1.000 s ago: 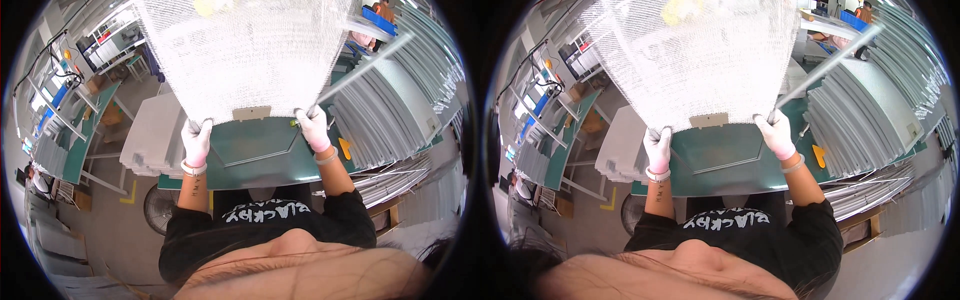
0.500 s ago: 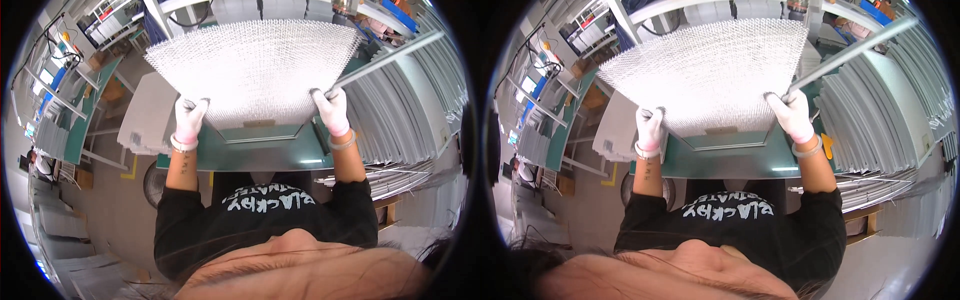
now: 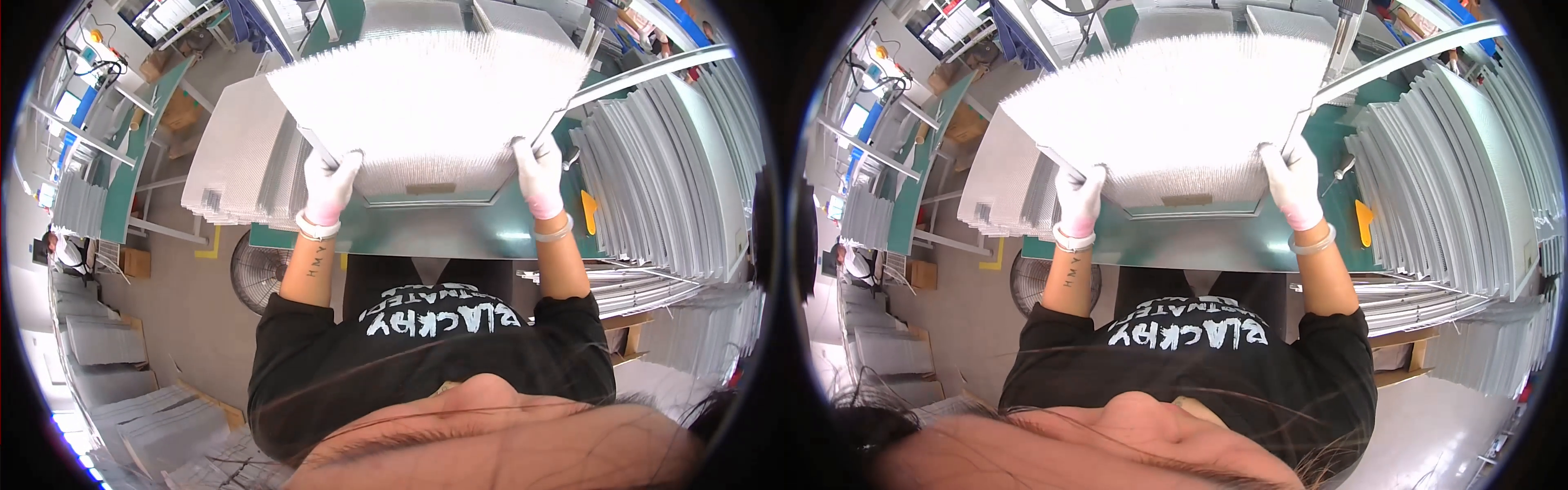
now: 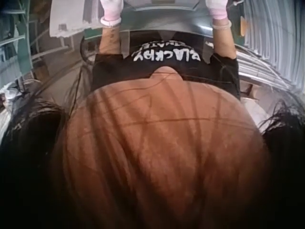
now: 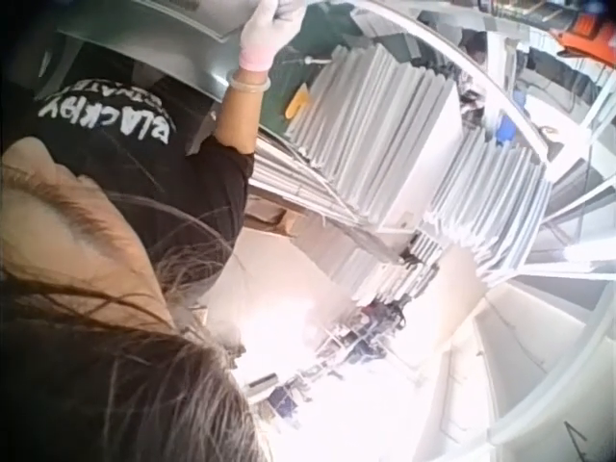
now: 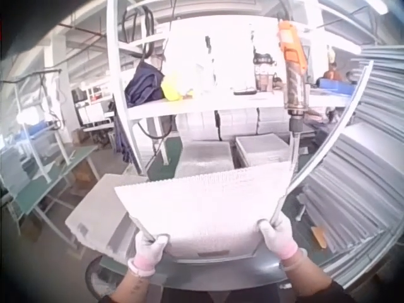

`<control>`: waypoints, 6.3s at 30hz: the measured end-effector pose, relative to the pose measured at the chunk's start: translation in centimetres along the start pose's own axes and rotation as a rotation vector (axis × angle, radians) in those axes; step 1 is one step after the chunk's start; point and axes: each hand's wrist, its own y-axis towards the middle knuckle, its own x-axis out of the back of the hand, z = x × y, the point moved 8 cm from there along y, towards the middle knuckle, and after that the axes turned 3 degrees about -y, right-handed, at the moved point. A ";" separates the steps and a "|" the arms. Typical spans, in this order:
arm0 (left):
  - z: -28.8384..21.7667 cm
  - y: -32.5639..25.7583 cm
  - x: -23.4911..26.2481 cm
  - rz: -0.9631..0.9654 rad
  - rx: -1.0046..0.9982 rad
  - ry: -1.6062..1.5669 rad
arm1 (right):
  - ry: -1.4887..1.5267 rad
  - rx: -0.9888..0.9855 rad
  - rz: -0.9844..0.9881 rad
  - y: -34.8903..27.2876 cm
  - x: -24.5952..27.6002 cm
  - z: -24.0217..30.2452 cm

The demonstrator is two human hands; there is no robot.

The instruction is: The recorder assembles mesh air filters by fitting them into metal frames and securing the edges using a rubber mallet.

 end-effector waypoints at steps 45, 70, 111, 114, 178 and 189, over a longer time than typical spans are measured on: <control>10.5 -7.3 1.8 0.843 0.107 1.142 | 0.165 0.450 0.393 -9.9 -0.6 8.6; 4.7 -3.9 1.5 -0.049 0.025 0.458 | 0.001 -0.006 -0.162 0.3 0.0 3.1; -4.6 1.8 1.6 -0.157 -0.181 -0.087 | -0.288 0.410 0.349 1.4 -1.7 13.4; -5.0 0.8 1.7 -0.175 -0.173 -0.124 | -0.492 0.279 0.638 2.0 -3.2 16.0; -5.5 3.0 -0.2 -0.284 -0.586 0.327 | -0.767 1.035 0.347 1.1 -7.4 20.4; -18.9 4.4 -18.2 0.684 -1.059 0.685 | -1.474 -0.246 0.352 -6.6 8.0 -13.6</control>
